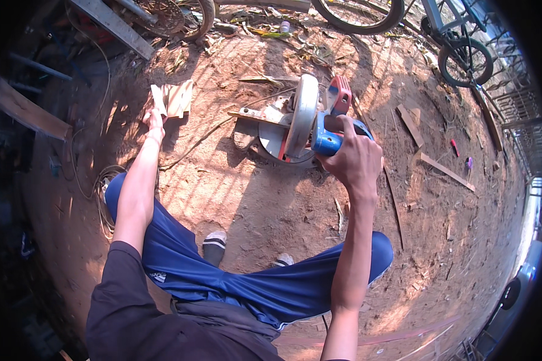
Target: The person uses a miter saw to cut a small piece of wood, then picks up the cut pieces to check them.
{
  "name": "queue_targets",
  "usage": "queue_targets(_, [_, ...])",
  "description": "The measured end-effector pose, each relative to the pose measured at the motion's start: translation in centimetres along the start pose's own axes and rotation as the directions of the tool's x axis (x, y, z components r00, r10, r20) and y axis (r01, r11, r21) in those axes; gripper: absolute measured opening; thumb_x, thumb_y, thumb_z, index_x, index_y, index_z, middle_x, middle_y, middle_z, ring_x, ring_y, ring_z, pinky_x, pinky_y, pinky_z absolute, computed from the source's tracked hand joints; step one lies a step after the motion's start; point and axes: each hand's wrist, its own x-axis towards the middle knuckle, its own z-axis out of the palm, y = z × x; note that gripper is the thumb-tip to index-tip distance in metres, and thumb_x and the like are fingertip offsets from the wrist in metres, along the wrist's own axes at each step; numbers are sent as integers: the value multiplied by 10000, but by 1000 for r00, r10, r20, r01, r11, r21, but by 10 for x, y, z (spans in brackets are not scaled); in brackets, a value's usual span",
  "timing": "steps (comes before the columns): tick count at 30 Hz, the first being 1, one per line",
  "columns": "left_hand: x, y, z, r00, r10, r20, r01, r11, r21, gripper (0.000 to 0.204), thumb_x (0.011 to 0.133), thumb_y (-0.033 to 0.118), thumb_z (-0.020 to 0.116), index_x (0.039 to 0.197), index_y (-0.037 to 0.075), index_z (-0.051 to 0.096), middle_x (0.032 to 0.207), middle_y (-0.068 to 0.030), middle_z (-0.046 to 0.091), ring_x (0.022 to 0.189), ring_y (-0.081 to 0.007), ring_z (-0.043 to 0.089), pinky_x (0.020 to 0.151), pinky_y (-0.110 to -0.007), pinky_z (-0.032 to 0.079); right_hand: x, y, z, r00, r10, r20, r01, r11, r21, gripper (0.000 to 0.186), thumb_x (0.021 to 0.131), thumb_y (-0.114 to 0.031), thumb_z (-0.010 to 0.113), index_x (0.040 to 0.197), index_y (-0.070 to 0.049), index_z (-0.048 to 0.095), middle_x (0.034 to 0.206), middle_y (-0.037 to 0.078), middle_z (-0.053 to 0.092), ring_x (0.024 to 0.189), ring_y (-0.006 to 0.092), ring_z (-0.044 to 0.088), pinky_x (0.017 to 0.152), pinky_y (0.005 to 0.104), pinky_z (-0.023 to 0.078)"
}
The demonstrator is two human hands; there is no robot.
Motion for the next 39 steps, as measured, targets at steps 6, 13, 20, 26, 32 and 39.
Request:
queue_targets(6, [-27, 34, 0, 963, 268, 0, -265, 950, 163, 815, 684, 473, 918, 1264, 4, 590, 1311, -165, 604, 1132, -204, 622, 968, -378, 530, -1, 4, 5, 999, -15, -28, 16, 999, 44, 684, 679, -414, 841, 1250, -126, 597, 756, 158, 735, 677, 324, 736, 659, 442, 587])
queue_targets(13, [-29, 149, 30, 956, 293, -9, -255, 848, 464, 1046, 696, 583, 877, 1463, -19, 498, 1506, -247, 482, 1404, -344, 454, 1173, -418, 360, 0, 3, 4, 1000, 2, 4, -2, 999, 41, 701, 685, -407, 838, 1273, -108, 601, 756, 160, 733, 671, 322, 731, 651, 441, 580])
queue_targets(20, [-189, 225, 3, 548, 163, 821, -668, 675, 312, 515, 948, 385, 725, 1303, 17, 661, 1147, -130, 740, 1047, -195, 688, 953, -314, 511, 1, 1, -1, 1000, -8, 16, 7, 1000, 4, 659, 708, -432, 833, 1200, -82, 569, 722, 160, 714, 675, 337, 722, 639, 446, 563])
queue_targets(26, [-250, 212, 11, 607, -290, 740, -739, 138, 660, 695, 845, 449, 803, 1331, -18, 632, 1145, -259, 718, 1037, -268, 723, 911, -374, 550, -8, 4, -5, 993, -109, -46, 114, 986, 124, 841, 700, -590, 839, 1306, -80, 555, 1078, 143, 721, 1099, 314, 623, 1024, 467, 438])
queue_targets(32, [-254, 197, 42, 514, 44, 857, -854, 124, 505, 692, 851, 466, 780, 1340, 1, 627, 1201, -262, 696, 1152, -344, 678, 1021, -434, 512, 8, 93, -5, 882, 245, -402, 37, 816, 577, 592, 970, -553, 579, 1283, -54, 633, 1020, 161, 706, 1008, 289, 653, 926, 425, 489])
queue_targets(39, [-269, 199, 55, 486, -70, 871, -863, 124, 491, 697, 848, 496, 775, 1302, -16, 642, 1213, -258, 687, 1173, -354, 661, 1023, -434, 509, 20, 234, 110, 889, 247, 385, -241, 968, -65, 577, 834, -352, 769, 1311, -77, 599, 974, 215, 719, 1003, 363, 709, 928, 429, 558])
